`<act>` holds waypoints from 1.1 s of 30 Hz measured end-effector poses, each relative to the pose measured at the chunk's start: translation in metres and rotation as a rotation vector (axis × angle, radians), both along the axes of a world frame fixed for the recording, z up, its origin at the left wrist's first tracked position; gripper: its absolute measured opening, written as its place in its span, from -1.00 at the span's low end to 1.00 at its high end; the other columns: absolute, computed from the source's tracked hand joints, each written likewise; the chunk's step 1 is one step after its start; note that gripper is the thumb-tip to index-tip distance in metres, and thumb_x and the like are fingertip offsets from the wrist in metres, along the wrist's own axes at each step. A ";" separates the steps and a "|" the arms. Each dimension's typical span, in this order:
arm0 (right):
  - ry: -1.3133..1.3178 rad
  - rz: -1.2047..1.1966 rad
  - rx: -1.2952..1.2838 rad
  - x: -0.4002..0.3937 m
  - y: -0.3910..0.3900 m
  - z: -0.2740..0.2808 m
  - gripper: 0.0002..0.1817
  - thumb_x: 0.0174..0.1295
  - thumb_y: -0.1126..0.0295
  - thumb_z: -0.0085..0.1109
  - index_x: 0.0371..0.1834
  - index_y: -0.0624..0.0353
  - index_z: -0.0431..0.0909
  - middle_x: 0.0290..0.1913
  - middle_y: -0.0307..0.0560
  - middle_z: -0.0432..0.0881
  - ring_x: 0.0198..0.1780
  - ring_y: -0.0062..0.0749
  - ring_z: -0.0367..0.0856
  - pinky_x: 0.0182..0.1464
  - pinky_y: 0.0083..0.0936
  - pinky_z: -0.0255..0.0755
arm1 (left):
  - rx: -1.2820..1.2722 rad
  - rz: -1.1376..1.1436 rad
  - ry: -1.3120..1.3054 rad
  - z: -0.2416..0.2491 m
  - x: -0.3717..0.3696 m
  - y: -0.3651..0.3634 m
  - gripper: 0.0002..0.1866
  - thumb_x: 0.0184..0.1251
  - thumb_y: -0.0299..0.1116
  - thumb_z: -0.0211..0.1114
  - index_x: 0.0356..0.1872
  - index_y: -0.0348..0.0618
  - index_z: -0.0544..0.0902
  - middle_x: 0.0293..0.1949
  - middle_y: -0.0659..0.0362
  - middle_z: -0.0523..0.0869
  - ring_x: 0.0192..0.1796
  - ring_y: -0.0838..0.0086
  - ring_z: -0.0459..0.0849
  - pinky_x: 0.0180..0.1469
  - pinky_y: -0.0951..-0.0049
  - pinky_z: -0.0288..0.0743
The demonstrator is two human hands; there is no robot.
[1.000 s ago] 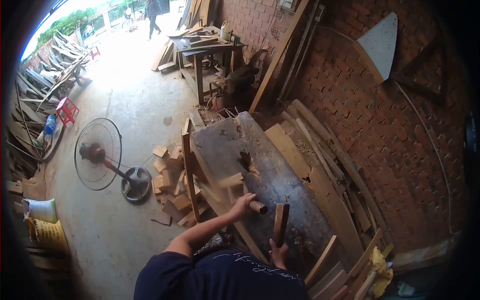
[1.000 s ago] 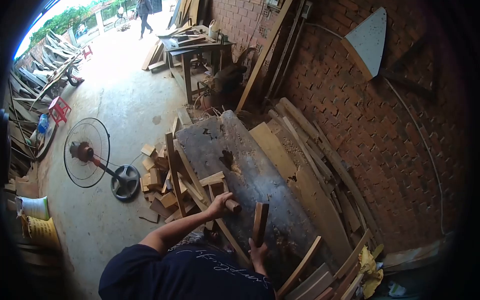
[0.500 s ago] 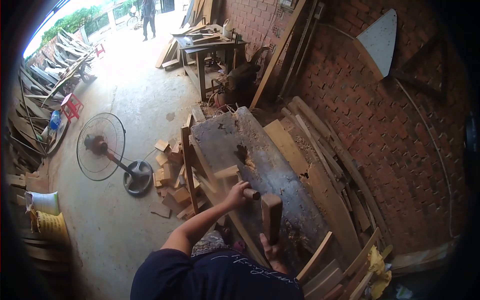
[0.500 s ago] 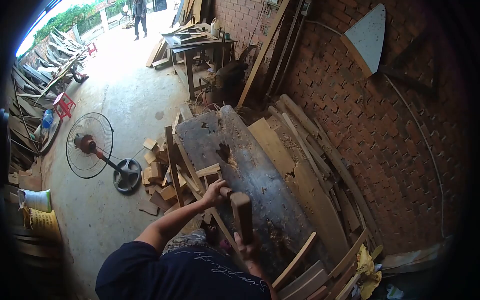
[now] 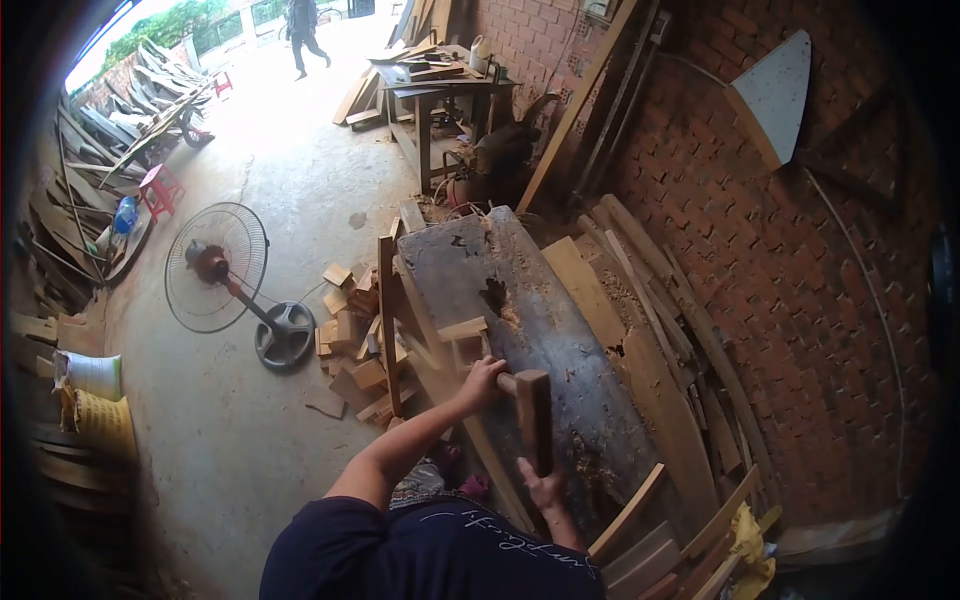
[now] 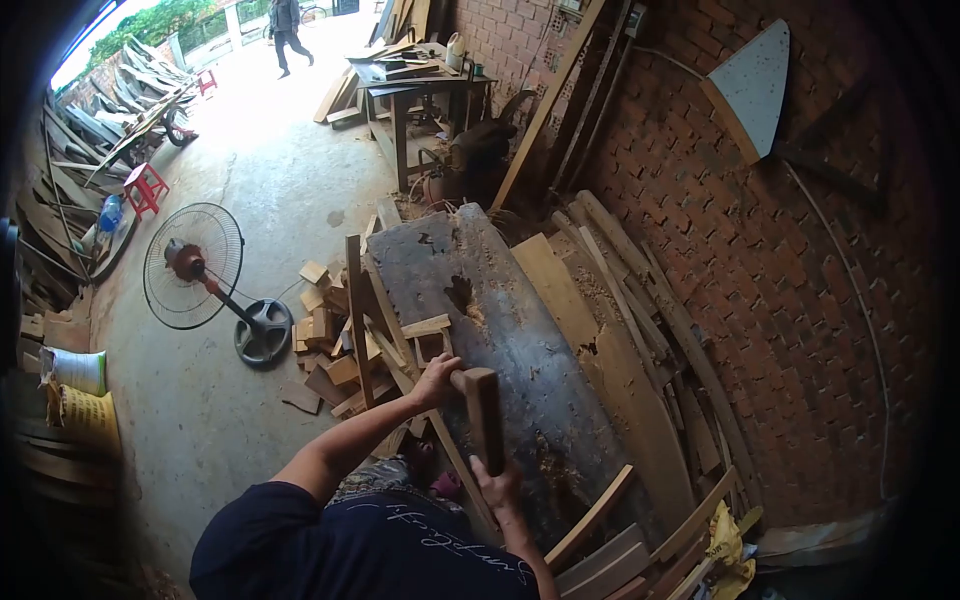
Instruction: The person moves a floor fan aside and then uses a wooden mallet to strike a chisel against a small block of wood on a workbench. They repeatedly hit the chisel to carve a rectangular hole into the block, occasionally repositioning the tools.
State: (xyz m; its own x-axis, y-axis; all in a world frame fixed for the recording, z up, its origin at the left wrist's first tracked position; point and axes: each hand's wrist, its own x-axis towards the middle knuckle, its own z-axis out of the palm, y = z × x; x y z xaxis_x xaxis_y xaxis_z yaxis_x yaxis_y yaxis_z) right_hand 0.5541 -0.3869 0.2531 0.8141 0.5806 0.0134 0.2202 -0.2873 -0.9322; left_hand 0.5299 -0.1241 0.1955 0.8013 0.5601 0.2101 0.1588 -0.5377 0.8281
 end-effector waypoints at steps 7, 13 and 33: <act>0.106 0.028 0.083 0.012 0.004 0.013 -0.71 0.13 0.23 0.42 -0.27 0.23 0.64 -0.44 -0.14 0.66 -0.38 -0.45 0.64 -0.29 -0.44 0.50 | 0.012 0.004 0.009 0.001 0.006 0.003 -0.58 -0.15 -0.37 0.52 -0.16 -0.03 0.62 -0.15 0.03 0.59 0.01 0.00 0.53 0.07 0.10 0.41; 0.232 0.148 -0.153 0.015 0.010 0.035 -0.71 0.10 0.23 0.42 -0.27 0.22 0.65 -0.44 -0.13 0.66 -0.35 -0.37 0.67 -0.22 -0.40 0.53 | -0.014 -0.006 0.032 0.002 0.013 0.010 -0.59 -0.14 -0.33 0.53 -0.19 -0.09 0.61 -0.18 0.02 0.64 0.00 -0.01 0.55 0.05 0.08 0.42; 0.210 0.058 -0.134 0.008 0.027 0.037 -0.71 0.12 0.25 0.45 -0.32 0.25 0.61 -0.45 -0.20 0.65 -0.40 -0.48 0.60 -0.29 -0.45 0.50 | -0.164 -0.011 -0.117 0.003 0.004 0.023 -0.67 -0.08 -0.54 0.34 -0.19 -0.15 0.60 -0.21 -0.05 0.65 -0.01 -0.05 0.59 0.04 0.09 0.45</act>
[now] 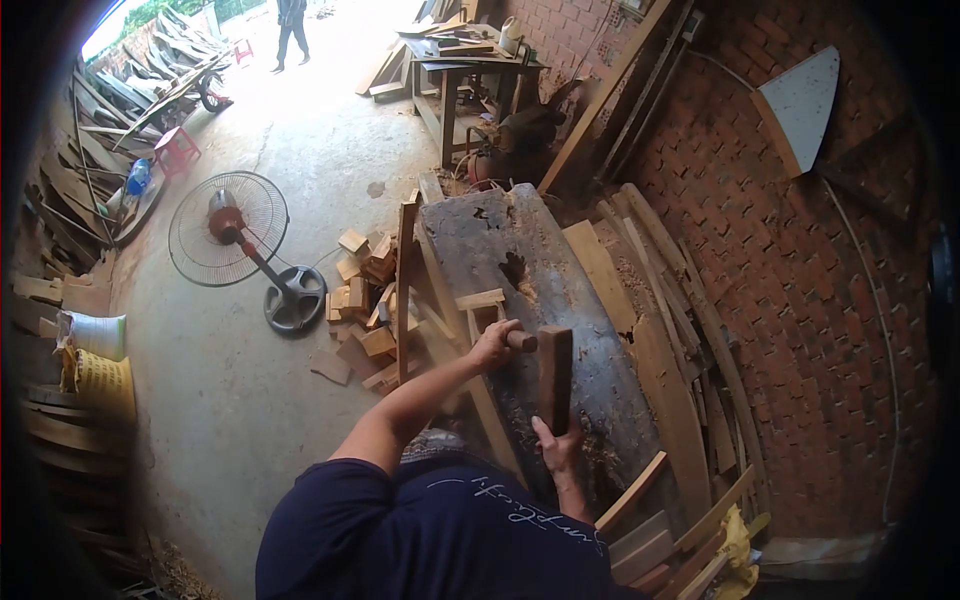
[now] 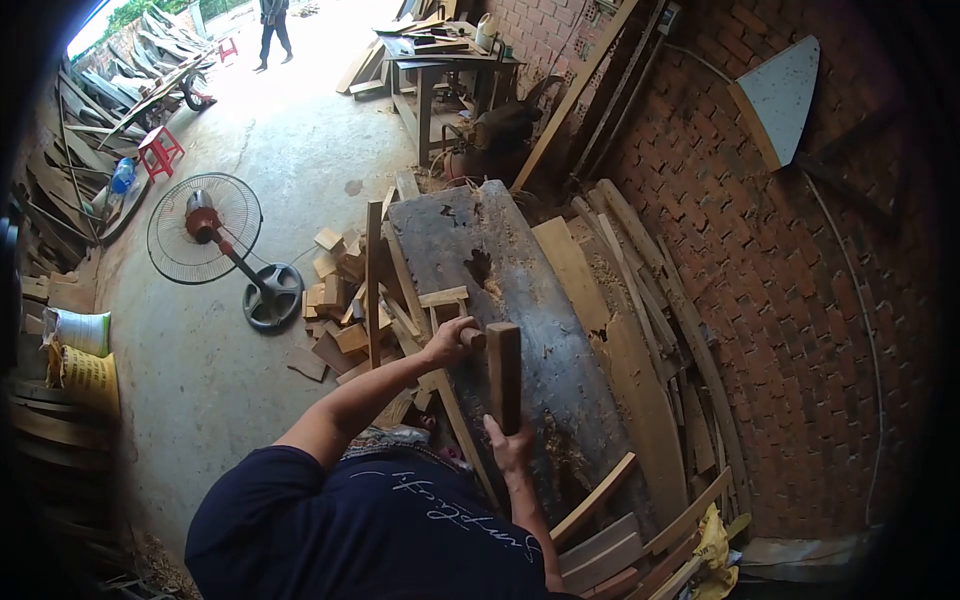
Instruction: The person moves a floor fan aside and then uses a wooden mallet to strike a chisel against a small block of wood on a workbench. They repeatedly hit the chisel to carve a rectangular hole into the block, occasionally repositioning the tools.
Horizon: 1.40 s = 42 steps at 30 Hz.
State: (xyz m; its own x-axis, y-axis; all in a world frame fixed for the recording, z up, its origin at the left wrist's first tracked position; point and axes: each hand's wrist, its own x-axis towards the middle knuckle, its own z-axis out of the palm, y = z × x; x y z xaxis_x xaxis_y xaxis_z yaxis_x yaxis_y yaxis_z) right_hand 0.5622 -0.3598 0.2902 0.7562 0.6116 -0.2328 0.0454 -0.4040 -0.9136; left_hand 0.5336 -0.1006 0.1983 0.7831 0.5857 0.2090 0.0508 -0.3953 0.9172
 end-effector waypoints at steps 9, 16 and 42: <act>-0.195 0.049 -0.019 -0.004 0.001 -0.032 -0.66 0.07 0.22 0.46 -0.24 0.24 0.66 -0.43 -0.01 0.71 -0.36 -0.25 0.72 -0.22 -0.33 0.55 | 0.137 0.053 -0.028 -0.017 0.004 -0.003 -0.68 -0.06 -0.48 0.38 -0.19 -0.15 0.61 -0.20 -0.08 0.65 0.00 -0.05 0.59 0.04 0.09 0.45; -0.134 0.010 0.017 -0.017 -0.009 -0.024 -0.63 0.08 0.17 0.47 -0.24 0.24 0.64 -0.42 -0.01 0.71 -0.34 -0.26 0.72 -0.22 -0.34 0.55 | 0.051 -0.002 0.037 -0.013 0.005 -0.001 -0.70 0.00 -0.42 0.41 -0.19 -0.16 0.62 -0.20 -0.09 0.65 0.00 -0.05 0.60 0.04 0.09 0.45; -0.052 0.029 0.105 -0.018 0.012 -0.017 -0.70 0.19 0.27 0.41 -0.22 0.29 0.59 -0.44 -0.17 0.64 -0.53 -0.57 0.60 -0.58 -0.55 0.51 | 0.027 -0.011 0.095 -0.004 -0.005 0.002 -0.63 -0.05 -0.52 0.36 -0.10 -0.21 0.62 -0.15 -0.13 0.66 0.04 -0.10 0.60 0.07 0.06 0.47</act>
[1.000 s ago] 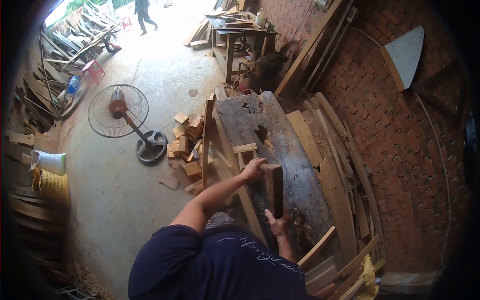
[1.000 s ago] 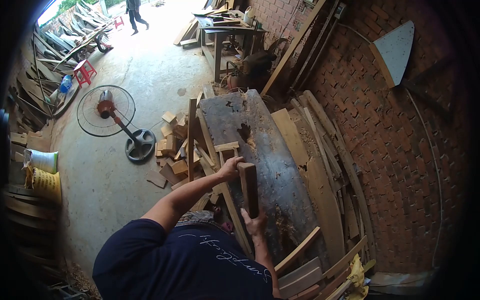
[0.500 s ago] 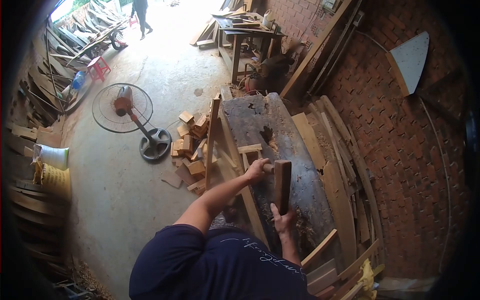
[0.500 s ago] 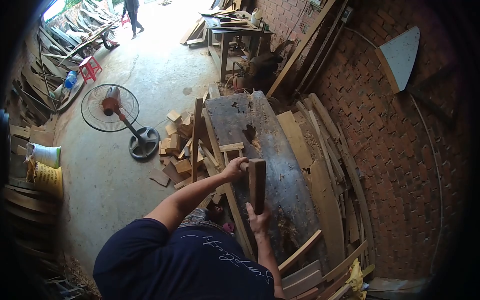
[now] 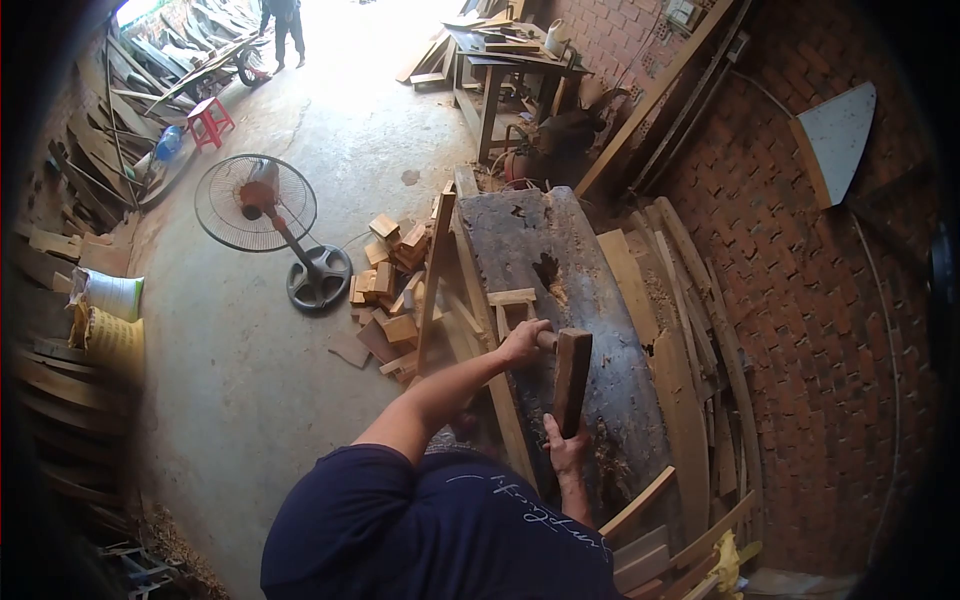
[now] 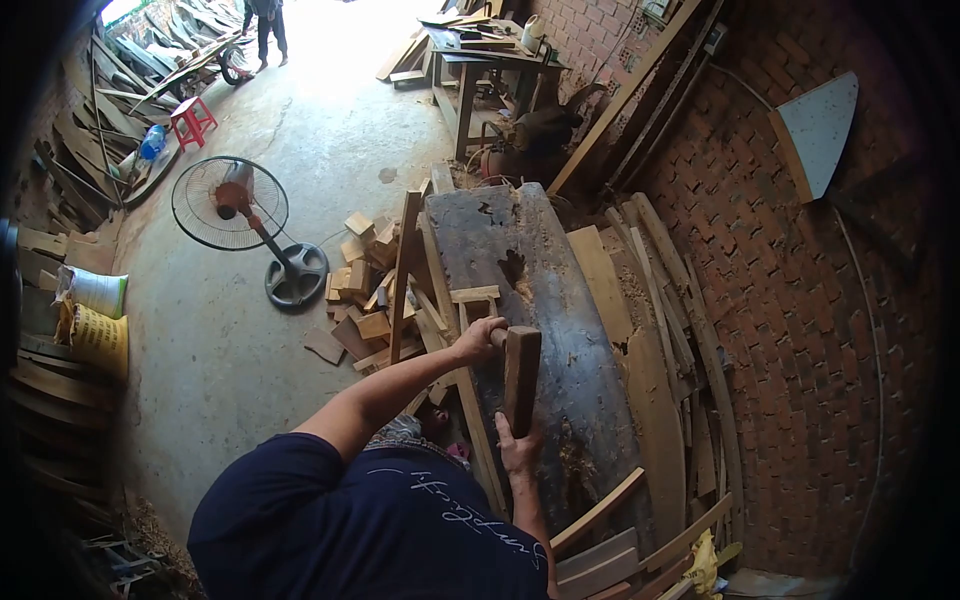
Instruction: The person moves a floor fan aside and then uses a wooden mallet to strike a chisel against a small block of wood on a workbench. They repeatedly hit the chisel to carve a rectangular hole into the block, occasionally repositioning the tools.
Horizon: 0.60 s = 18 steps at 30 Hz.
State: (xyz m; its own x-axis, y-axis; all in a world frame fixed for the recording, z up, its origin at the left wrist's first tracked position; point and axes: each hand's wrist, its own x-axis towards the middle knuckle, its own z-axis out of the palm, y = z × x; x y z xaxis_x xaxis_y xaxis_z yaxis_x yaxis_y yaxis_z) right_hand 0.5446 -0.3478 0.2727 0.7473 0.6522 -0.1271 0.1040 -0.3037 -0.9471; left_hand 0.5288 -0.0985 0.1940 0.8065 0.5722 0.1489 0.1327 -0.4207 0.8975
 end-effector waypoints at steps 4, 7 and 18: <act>0.015 -0.007 0.037 -0.001 0.001 -0.001 -0.72 0.20 0.29 0.41 -0.23 0.29 0.59 -0.45 -0.18 0.62 -0.54 -0.57 0.59 -0.57 -0.55 0.51 | 0.022 -0.008 -0.004 0.007 -0.002 0.000 -0.62 -0.06 -0.48 0.39 -0.11 -0.21 0.62 -0.16 -0.13 0.66 0.02 -0.10 0.61 0.06 0.07 0.48; 0.024 0.005 0.025 -0.001 0.001 -0.002 -0.72 0.20 0.31 0.40 -0.23 0.29 0.58 -0.46 -0.19 0.62 -0.53 -0.57 0.59 -0.57 -0.55 0.52 | 0.021 -0.006 -0.009 0.001 -0.001 0.001 -0.62 -0.06 -0.45 0.42 -0.12 -0.21 0.62 -0.16 -0.13 0.66 0.01 -0.09 0.61 0.05 0.07 0.48; 0.075 -0.003 0.036 -0.001 0.003 -0.008 -0.70 0.20 0.32 0.40 -0.16 0.30 0.57 -0.39 -0.18 0.64 -0.48 -0.57 0.60 -0.54 -0.55 0.55 | 0.032 -0.005 -0.042 -0.011 0.002 0.002 -0.62 -0.08 -0.45 0.42 -0.14 -0.18 0.60 -0.21 -0.06 0.66 -0.04 -0.01 0.64 -0.02 0.15 0.49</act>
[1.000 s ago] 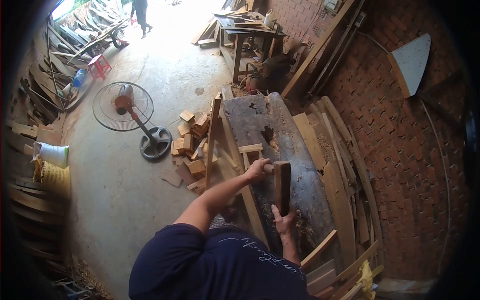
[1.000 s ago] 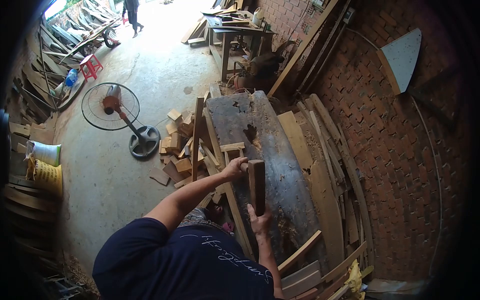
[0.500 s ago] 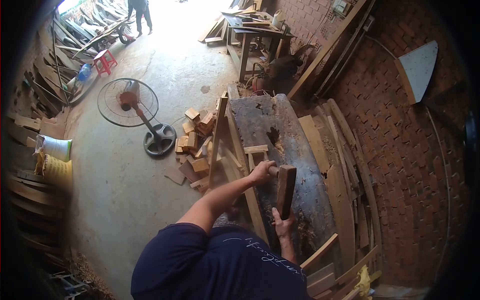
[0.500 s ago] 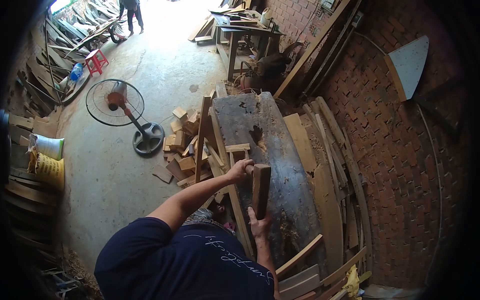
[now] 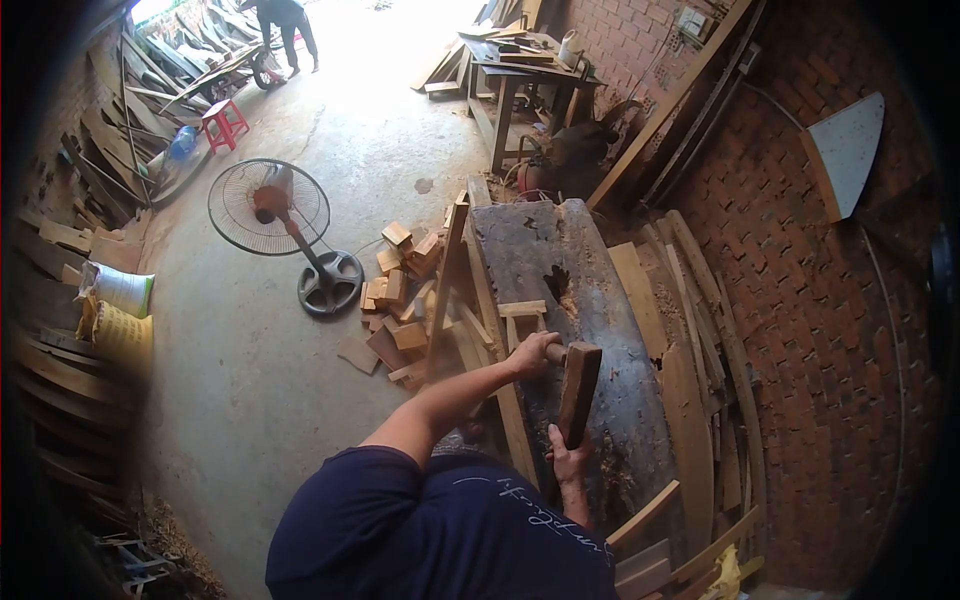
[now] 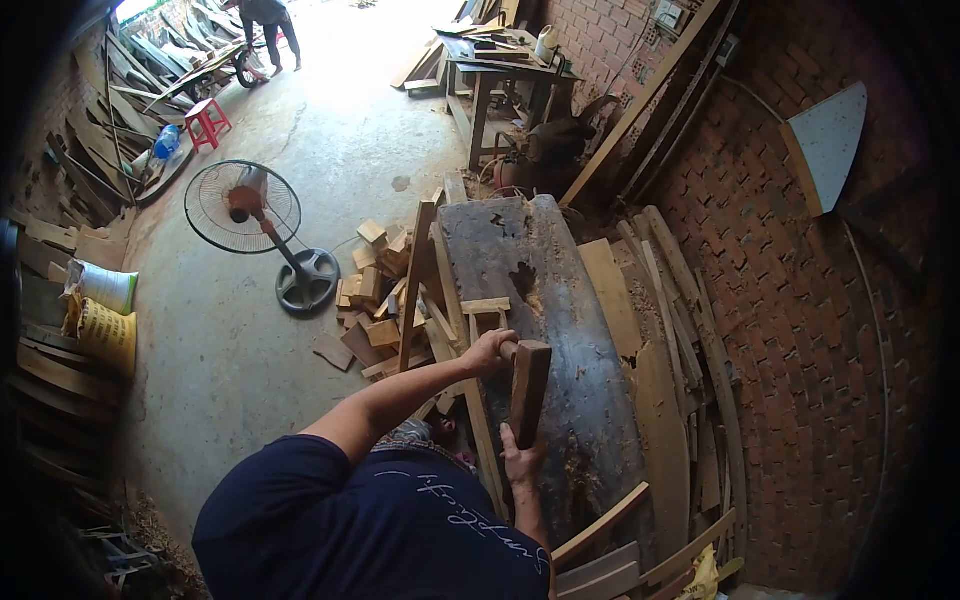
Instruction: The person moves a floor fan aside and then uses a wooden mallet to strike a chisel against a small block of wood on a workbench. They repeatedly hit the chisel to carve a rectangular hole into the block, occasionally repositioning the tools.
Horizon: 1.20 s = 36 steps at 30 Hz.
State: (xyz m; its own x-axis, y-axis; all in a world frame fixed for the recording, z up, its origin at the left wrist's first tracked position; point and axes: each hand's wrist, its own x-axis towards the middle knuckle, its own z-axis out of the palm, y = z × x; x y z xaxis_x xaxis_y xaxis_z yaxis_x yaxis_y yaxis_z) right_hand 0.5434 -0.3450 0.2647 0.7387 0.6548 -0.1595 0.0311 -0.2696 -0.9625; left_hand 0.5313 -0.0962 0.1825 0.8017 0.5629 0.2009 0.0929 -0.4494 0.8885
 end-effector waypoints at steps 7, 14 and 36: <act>-0.009 -0.011 0.022 0.001 -0.006 -0.005 -0.69 0.19 0.28 0.41 -0.20 0.29 0.56 -0.42 -0.18 0.63 -0.49 -0.58 0.60 -0.55 -0.56 0.51 | 0.022 0.007 0.037 0.009 -0.001 -0.001 -0.64 -0.08 -0.45 0.41 -0.17 -0.19 0.60 -0.21 -0.07 0.66 -0.02 -0.03 0.64 -0.01 0.13 0.49; -0.131 -0.106 0.047 -0.001 -0.016 0.005 -0.66 0.18 0.23 0.43 -0.20 0.26 0.55 -0.43 -0.21 0.57 -0.53 -0.58 0.55 -0.54 -0.56 0.45 | 0.049 -0.006 0.065 0.018 0.008 -0.005 -0.69 -0.01 -0.37 0.46 -0.21 -0.15 0.61 -0.20 -0.08 0.67 -0.01 -0.08 0.62 0.02 0.05 0.48; 0.030 -0.019 -0.026 0.012 -0.002 0.013 -0.65 0.19 0.24 0.43 -0.15 0.26 0.55 -0.42 -0.22 0.57 -0.54 -0.59 0.54 -0.57 -0.62 0.51 | -0.317 -0.140 0.066 0.026 0.031 0.048 -0.50 0.08 -0.27 0.51 0.06 -0.17 0.62 -0.10 0.01 0.75 0.02 0.27 0.72 0.07 0.30 0.55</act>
